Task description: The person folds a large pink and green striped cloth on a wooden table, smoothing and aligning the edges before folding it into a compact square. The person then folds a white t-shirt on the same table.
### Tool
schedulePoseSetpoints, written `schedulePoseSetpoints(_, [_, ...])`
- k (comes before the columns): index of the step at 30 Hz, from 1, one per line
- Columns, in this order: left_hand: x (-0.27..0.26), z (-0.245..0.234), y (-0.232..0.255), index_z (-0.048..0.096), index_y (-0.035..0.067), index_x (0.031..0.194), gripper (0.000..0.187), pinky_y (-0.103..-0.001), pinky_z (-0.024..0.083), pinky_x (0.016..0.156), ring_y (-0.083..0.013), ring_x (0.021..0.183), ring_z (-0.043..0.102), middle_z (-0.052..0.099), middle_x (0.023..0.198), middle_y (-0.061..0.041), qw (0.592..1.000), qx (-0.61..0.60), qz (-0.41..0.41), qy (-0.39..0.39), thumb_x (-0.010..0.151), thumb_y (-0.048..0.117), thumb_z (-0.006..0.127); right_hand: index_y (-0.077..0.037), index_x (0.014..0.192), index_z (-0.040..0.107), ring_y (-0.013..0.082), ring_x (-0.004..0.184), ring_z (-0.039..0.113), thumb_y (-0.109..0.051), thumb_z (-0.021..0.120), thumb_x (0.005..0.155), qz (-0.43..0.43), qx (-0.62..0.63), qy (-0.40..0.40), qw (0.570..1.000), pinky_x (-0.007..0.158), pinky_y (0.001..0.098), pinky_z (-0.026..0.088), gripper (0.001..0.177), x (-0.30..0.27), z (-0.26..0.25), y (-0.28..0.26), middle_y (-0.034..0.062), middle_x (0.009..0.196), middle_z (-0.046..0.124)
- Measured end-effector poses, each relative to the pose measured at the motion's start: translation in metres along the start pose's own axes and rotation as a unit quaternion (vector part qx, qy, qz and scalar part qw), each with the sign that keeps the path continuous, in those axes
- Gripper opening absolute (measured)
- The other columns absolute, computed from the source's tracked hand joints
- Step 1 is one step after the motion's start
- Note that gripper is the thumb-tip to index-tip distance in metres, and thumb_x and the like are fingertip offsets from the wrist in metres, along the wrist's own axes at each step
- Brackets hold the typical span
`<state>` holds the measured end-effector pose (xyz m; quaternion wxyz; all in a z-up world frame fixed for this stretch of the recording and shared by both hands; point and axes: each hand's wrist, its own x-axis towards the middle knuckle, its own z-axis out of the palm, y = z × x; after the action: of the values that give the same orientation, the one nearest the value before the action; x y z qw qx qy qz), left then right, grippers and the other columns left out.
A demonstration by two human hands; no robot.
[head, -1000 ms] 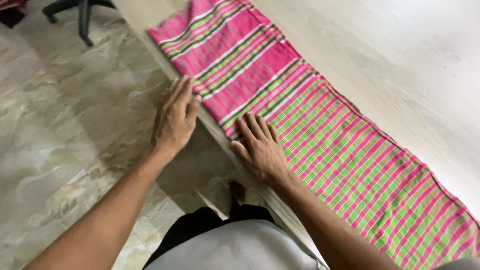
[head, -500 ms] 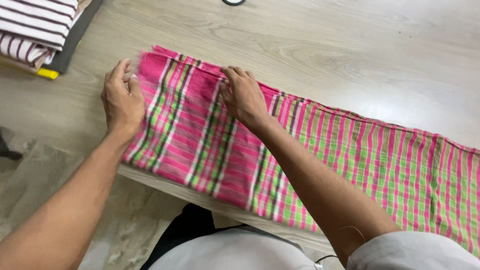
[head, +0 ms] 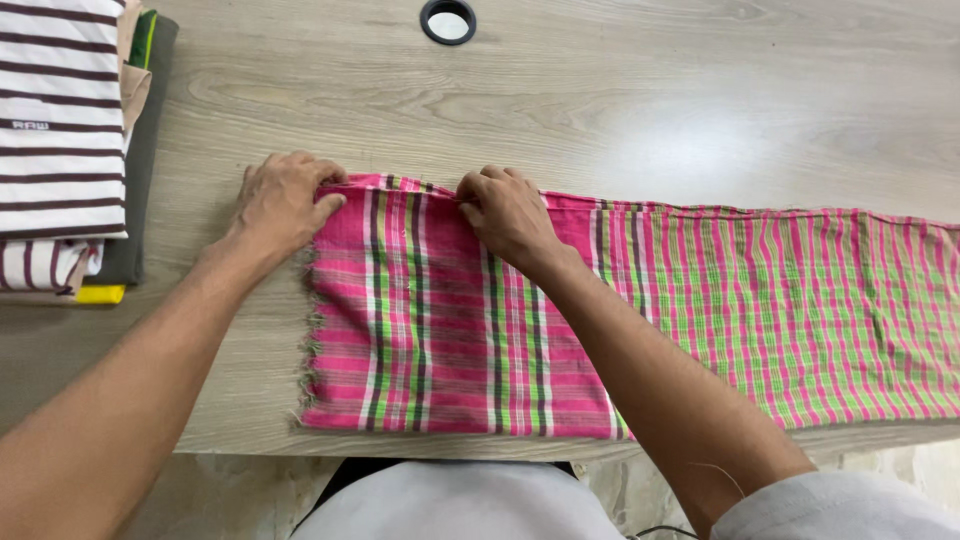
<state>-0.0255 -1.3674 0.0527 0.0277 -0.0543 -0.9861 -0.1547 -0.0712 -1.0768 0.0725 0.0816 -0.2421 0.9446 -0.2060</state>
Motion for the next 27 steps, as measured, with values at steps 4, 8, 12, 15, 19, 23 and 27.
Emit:
schedulePoseSetpoints(4, [0.012,-0.012,-0.006,0.076,0.012,0.113,0.023,-0.051,0.048,0.101,-0.0314,0.109,0.067,0.072,0.106,-0.013,0.999,-0.02,0.005,-0.039,0.096,0.026,0.072,-0.007,0.114,0.071,0.0271,0.106,0.065,-0.016,0.065,0.099,0.025,0.05,-0.015,0.998,0.096,0.043,0.054,0.019,0.003,-0.002,0.003,0.0107,0.111,0.069])
schedulePoseSetpoints(8, [0.02,-0.018,-0.016,0.075,0.011,0.11,0.02,-0.048,0.05,0.098,-0.0306,0.104,0.068,0.072,0.103,-0.012,0.998,-0.053,0.027,-0.033,0.094,0.022,0.073,-0.007,0.116,0.067,0.0224,0.101,0.069,-0.015,0.062,0.099,0.072,0.09,-0.035,0.993,0.092,0.0388,0.058,0.019,0.011,-0.004,0.002,0.0073,0.114,0.069])
schedulePoseSetpoints(12, [0.026,-0.02,-0.022,0.075,0.012,0.109,0.022,-0.048,0.051,0.094,-0.031,0.1,0.069,0.072,0.105,-0.013,0.996,-0.067,0.044,-0.034,0.089,0.022,0.075,-0.008,0.118,0.067,0.0222,0.101,0.067,-0.015,0.064,0.098,0.073,0.065,-0.016,0.995,0.092,0.0393,0.057,0.022,0.012,-0.004,0.002,0.008,0.111,0.068])
schedulePoseSetpoints(15, [0.025,-0.022,-0.022,0.076,0.011,0.107,0.02,-0.047,0.052,0.093,-0.0302,0.097,0.07,0.073,0.106,-0.013,0.994,-0.1,0.017,-0.033,0.091,0.023,0.076,-0.01,0.117,0.069,0.0236,0.104,0.064,-0.02,0.067,0.098,0.056,0.027,0.002,0.998,0.095,0.0409,0.054,0.022,0.013,-0.003,0.0,0.0073,0.109,0.069])
schedulePoseSetpoints(19, [0.022,-0.026,-0.019,0.076,0.011,0.107,0.02,-0.041,0.055,0.088,-0.0244,0.093,0.07,0.074,0.105,-0.011,0.979,-0.192,-0.049,-0.042,0.089,0.019,0.076,-0.012,0.114,0.072,0.0261,0.109,0.06,-0.026,0.07,0.096,0.019,-0.006,0.043,0.999,0.097,0.0431,0.05,0.023,0.014,0.001,-0.003,0.0073,0.11,0.068])
schedulePoseSetpoints(23, [0.021,-0.025,-0.017,0.073,0.01,0.107,0.016,-0.036,0.056,0.087,-0.019,0.096,0.071,0.076,0.104,-0.007,0.962,-0.264,-0.059,-0.029,0.094,0.018,0.072,-0.01,0.116,0.071,0.026,0.109,0.06,-0.029,0.071,0.095,-0.001,0.015,0.016,1.0,0.097,0.043,0.05,0.028,0.02,0.009,-0.009,0.008,0.111,0.067])
schedulePoseSetpoints(27, [0.025,-0.017,-0.018,0.07,0.009,0.109,0.015,-0.037,0.056,0.087,-0.0197,0.095,0.072,0.076,0.102,-0.008,0.959,-0.272,-0.079,-0.011,0.097,0.017,0.07,-0.008,0.112,0.07,0.0268,0.109,0.063,-0.025,0.067,0.1,0.014,0.031,-0.008,0.999,0.1,0.0432,0.051,0.022,0.028,0.012,-0.013,0.0098,0.11,0.07])
